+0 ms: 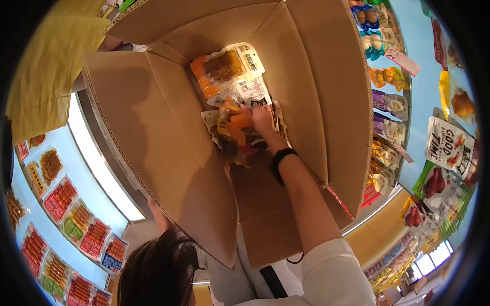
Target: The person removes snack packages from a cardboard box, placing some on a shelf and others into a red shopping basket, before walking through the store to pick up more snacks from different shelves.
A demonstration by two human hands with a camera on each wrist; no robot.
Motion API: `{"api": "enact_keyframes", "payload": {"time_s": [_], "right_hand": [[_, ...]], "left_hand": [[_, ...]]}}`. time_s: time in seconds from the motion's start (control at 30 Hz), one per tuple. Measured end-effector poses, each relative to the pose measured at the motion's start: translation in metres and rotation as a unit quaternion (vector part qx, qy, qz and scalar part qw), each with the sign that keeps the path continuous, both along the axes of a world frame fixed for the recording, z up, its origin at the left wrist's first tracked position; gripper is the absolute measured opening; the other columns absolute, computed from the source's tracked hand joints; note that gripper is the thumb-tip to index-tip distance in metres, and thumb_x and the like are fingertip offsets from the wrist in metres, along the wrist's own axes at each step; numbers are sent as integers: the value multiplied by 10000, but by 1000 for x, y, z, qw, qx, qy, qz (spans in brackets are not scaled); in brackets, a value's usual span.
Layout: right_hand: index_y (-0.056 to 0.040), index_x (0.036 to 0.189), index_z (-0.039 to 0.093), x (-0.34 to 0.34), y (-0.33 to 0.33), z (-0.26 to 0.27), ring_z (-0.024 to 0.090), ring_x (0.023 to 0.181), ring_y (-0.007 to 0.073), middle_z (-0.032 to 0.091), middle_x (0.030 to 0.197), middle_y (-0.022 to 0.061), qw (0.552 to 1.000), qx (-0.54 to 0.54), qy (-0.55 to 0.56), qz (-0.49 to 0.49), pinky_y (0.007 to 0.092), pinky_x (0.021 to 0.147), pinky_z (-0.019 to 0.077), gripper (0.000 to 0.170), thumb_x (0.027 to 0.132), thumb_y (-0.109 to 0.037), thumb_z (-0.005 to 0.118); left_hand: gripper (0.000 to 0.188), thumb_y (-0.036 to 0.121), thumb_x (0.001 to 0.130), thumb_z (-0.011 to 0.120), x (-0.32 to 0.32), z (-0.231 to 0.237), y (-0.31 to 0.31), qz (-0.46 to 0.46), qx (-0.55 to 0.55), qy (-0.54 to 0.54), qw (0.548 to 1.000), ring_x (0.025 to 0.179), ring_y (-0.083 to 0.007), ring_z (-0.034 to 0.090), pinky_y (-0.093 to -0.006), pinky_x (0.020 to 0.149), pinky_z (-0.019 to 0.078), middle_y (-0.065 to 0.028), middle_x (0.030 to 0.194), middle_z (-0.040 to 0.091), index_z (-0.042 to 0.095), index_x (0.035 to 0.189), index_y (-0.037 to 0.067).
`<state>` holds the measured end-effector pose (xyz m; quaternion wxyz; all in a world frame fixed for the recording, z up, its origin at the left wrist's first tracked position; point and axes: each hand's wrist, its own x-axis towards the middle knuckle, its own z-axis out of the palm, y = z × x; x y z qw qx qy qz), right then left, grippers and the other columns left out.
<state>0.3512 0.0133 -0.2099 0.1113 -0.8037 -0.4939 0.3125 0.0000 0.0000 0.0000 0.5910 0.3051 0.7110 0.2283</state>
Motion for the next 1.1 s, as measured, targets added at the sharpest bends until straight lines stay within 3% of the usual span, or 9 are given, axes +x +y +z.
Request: {"api": "enact_keyframes", "payload": {"time_s": [0.07,0.17,0.2,0.3,0.53,0.67,0.8,0.93,1.1], "right_hand": [[-9,572,589,-8,-11,-7,594,660,308,586,615,160,996,-32,77,-17,392,688,462,561,808,-507,487],[-3,664,582,3,30,9,580,635,328,586,637,168,990,-121,-56,-35,375,695,462,473,802,-452,522],[-17,922,543,0,38,10,575,807,327,599,862,184,972,-205,-85,-73,397,732,453,426,775,-415,578],[-60,1157,382,5,57,-38,476,1038,362,486,1124,208,934,-117,-326,-84,441,785,433,598,723,-369,655],[24,1257,276,29,70,-59,393,1150,393,384,1252,219,957,-153,-34,-245,433,902,386,1069,482,-498,795],[28,1238,359,55,70,-42,400,1173,370,350,1330,188,940,-278,104,-168,393,935,374,987,513,-493,779],[-30,1284,324,35,64,-50,517,1049,320,536,1134,175,975,-180,-115,-62,375,883,406,947,543,-404,780],[-25,1320,200,25,59,-39,594,883,314,617,961,181,978,-125,69,-152,363,769,457,918,614,-237,749],[-8,1158,432,27,45,-63,584,881,358,611,920,211,977,-90,173,-81,385,760,460,645,612,-202,716]], "left_hand": [[212,160,873,516,5,0,-1,-21,-3,30,999,911,-103,494,-235,797,385,-17,962,549,531,1024,12],[198,144,874,509,14,-14,13,28,20,-21,999,919,-111,491,-245,809,385,-31,984,541,535,1012,3],[202,136,874,510,8,-24,9,33,24,-24,999,936,-123,487,-254,825,380,-43,1003,538,530,1020,-2],[219,125,874,512,-16,-63,0,29,18,-11,999,974,-149,480,-274,853,370,-65,1038,532,518,1045,-11],[207,120,872,504,-11,-57,-7,59,-22,14,998,964,-147,488,-275,838,383,-63,1030,532,522,1036,-5],[201,118,870,500,-4,-52,-4,68,-22,13,997,958,-146,492,-276,830,391,-62,1025,533,524,1030,-1],[195,115,869,495,-4,-50,-6,80,-18,13,997,952,-146,497,-277,821,398,-61,1020,533,526,1025,2],[189,112,867,491,0,-41,-1,99,0,16,995,946,-145,501,-278,813,405,-59,1016,533,528,1019,6],[183,108,866,485,29,63,44,92,141,29,985,939,-144,507,-279,802,415,-58,1010,533,530,1013,10]]}}
